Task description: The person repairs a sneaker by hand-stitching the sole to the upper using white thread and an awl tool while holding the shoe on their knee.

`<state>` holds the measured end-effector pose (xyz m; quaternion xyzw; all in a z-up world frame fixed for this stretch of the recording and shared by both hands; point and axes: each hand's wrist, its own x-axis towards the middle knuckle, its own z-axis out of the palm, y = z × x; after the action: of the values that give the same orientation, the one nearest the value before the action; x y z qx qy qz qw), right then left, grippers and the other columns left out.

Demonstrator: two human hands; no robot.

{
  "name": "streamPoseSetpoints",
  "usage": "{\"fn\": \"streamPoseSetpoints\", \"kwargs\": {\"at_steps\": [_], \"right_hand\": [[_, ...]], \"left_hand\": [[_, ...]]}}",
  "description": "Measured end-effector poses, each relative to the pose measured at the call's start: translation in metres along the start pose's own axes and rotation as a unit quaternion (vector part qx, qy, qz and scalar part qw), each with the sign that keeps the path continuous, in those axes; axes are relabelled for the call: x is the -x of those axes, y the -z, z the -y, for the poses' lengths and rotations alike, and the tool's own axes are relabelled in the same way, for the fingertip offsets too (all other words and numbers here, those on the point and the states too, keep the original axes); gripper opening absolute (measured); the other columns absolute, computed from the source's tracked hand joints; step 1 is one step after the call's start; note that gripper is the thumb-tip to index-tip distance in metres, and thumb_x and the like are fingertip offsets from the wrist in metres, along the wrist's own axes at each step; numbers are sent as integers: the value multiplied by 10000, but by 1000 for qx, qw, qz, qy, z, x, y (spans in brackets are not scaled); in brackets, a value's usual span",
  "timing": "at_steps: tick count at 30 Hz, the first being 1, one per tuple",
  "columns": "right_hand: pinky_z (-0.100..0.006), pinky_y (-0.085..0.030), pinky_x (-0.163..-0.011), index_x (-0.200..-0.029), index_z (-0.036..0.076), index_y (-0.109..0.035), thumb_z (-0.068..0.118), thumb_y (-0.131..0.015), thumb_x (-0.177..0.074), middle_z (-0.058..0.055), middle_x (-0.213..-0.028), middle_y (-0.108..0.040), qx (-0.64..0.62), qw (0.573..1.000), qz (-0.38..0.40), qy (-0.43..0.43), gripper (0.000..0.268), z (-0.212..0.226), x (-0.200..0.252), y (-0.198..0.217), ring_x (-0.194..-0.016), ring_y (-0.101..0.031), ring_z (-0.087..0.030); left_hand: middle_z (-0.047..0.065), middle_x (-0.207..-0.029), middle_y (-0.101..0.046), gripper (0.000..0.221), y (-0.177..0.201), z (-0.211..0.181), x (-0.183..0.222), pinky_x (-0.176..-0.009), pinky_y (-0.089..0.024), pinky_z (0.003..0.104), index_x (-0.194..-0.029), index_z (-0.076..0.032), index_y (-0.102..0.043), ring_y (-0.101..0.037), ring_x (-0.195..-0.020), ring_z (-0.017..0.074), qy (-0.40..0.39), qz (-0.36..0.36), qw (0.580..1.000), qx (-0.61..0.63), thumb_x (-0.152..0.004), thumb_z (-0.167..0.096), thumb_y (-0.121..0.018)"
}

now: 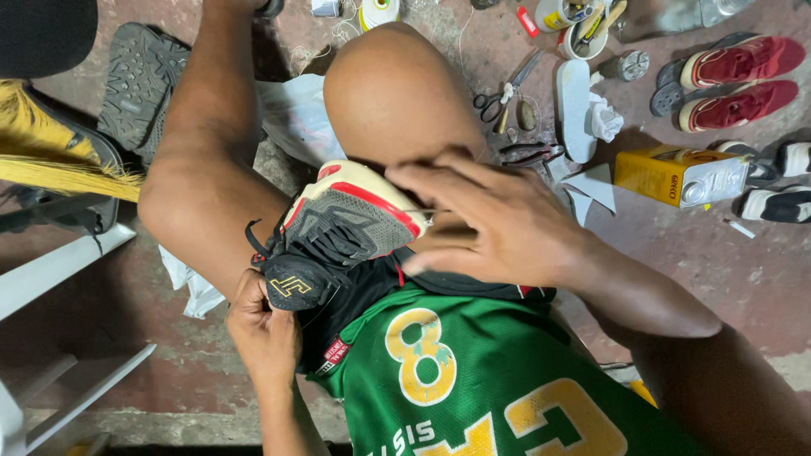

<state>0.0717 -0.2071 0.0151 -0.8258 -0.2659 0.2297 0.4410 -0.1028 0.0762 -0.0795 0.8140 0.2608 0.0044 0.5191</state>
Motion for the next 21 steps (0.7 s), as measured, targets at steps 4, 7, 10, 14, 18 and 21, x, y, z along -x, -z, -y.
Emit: {"fn": "streamPoseSetpoints", "kwargs": {"at_steps": [4, 7, 10, 14, 18, 21], "right_hand": [[-370, -567, -649, -1181, 82, -622, 395, -864, -809, -64, -877, -706, 54, 998, 2, -44, 543, 0, -7, -6, -760, -734, -212], [-376, -537, -652, -1030, 75, -654, 314, -828, -868, -85, -888, -692, 92, 995, 19, -27, 336, -2, -1, 3, -753, -693, -227], [-341, -528, -719, -943, 54, -619, 198, -741, -966, -94, -922, -661, 14, 1000, -14, 18, 190, -5, 4, 17, -800, -662, -195], [-291, -509, -824, -954, 39, -561, 82, -605, -1056, -127, -1060, -654, -170, 980, -91, 44, 119, 0, 6, 12, -902, -625, -143], [-317, -525, -888, -886, 44, -519, 42, -524, -1008, -101, -1025, -667, -343, 931, -115, 45, 123, 11, 3, -5, -910, -633, -123], [-317, -546, -816, -945, 25, -549, 48, -581, -1030, -81, -941, -658, -353, 930, -92, 48, 93, 14, 1, -18, -839, -633, -127]], "left_hand": [[29, -938, -476, 279, 0, -8, 3, -776, -392, 264, -825, 16, -515, -453, -840, 136, -88, -42, 995, -9, -1017, -100, -680], [65, -1109, -551, 266, 1, -10, 8, -765, -405, 242, -813, 6, -510, -491, -857, 122, -65, -91, 992, 50, -1037, -88, -618], [45, -1152, -611, 290, -1, 3, 13, -591, -389, 187, -843, -62, -481, -479, -715, 59, 93, -93, 890, 436, -1094, -171, -575], [60, -967, -587, 283, -1, 16, 19, -599, -438, 214, -998, -62, -544, -525, -711, 104, 147, -36, 732, 664, -1183, -271, -498], [61, -840, -618, 247, -9, 2, 16, -594, -460, 244, -1203, -47, -664, -531, -654, 113, 175, -35, 961, 213, -1116, -207, -497], [111, -957, -637, 106, -9, -22, 12, -814, -518, 314, -1049, 32, -627, -642, -860, 197, -93, 24, 993, -72, -1034, -54, -568]]}}
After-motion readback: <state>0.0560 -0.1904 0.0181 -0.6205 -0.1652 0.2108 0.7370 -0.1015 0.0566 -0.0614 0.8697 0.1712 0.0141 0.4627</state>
